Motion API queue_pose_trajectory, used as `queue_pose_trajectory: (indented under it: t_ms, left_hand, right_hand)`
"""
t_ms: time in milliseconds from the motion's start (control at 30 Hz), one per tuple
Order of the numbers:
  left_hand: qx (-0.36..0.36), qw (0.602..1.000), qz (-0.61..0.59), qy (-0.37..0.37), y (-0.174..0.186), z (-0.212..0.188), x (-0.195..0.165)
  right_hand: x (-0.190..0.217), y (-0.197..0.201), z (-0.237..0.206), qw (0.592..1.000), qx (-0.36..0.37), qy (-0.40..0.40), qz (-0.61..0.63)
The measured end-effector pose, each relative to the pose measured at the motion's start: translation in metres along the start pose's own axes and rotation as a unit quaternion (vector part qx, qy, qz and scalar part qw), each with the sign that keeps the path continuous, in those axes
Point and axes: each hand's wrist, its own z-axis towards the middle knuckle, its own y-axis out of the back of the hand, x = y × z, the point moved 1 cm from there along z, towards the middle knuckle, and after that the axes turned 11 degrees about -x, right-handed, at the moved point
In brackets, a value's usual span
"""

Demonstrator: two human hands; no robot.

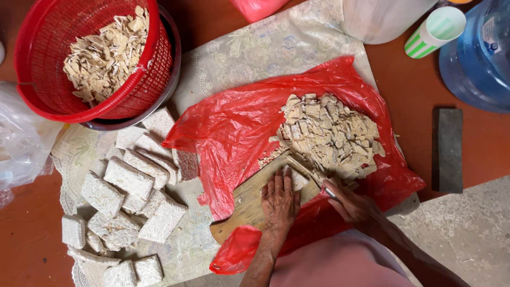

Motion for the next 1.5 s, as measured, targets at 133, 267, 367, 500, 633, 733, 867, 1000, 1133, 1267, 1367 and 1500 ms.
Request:
queue_pose_trajectory:
  t_ms: [133, 267, 367, 500, 633, 733, 867, 1000, 1133, 1267, 1367, 1500]
  left_hand:
    - [-0.003, 1.000, 0.001, -0.007, -0.001, 0.000, 0.001]
    - [-0.018, 1.000, -0.005, -0.008, -0.001, -0.002, 0.001]
    - [-0.027, 1.000, -0.013, -0.009, 0.000, -0.003, 0.000]
    - [-0.045, 0.999, -0.010, -0.015, 0.000, -0.001, 0.000]
    - [-0.014, 1.000, 0.007, -0.003, 0.000, 0.000, -0.001]
    - [-0.014, 1.000, -0.007, -0.003, 0.001, 0.000, -0.001]
    - [-0.029, 0.999, -0.014, -0.003, 0.003, -0.002, -0.001]
    - [-0.045, 0.999, -0.025, -0.001, 0.000, -0.001, 0.000]
    - [-0.038, 0.999, -0.002, -0.004, -0.004, -0.001, 0.001]
    - [-0.041, 0.999, -0.009, -0.004, -0.004, -0.002, 0.001]
    - [-0.034, 0.999, -0.008, 0.005, -0.005, -0.002, 0.001]
    - [-0.053, 0.999, -0.007, -0.006, -0.004, -0.003, 0.002]
  right_hand:
    - [0.005, 0.019, -0.038, 0.967, 0.159, -0.168, -0.106]
    - [0.001, 0.002, -0.030, 0.969, 0.138, -0.159, -0.131]
    - [-0.006, -0.021, 0.004, 0.989, 0.080, -0.037, -0.116]
    - [-0.002, -0.009, 0.011, 0.999, 0.016, 0.006, -0.029]
    - [0.007, 0.018, -0.026, 0.980, 0.136, -0.105, -0.099]
    - [0.002, 0.010, -0.030, 0.981, 0.122, -0.099, -0.114]
    - [-0.011, -0.022, 0.003, 0.993, 0.050, 0.010, -0.102]
    - [-0.009, -0.014, 0.009, 0.998, 0.016, 0.025, -0.062]
    - [0.000, 0.019, -0.026, 0.981, 0.139, -0.100, -0.095]
    - [-0.004, 0.013, -0.035, 0.938, 0.235, -0.205, -0.150]
    - [-0.007, -0.015, -0.007, 0.993, 0.030, 0.022, -0.116]
    - [-0.007, -0.020, 0.010, 0.995, 0.011, 0.073, -0.073]
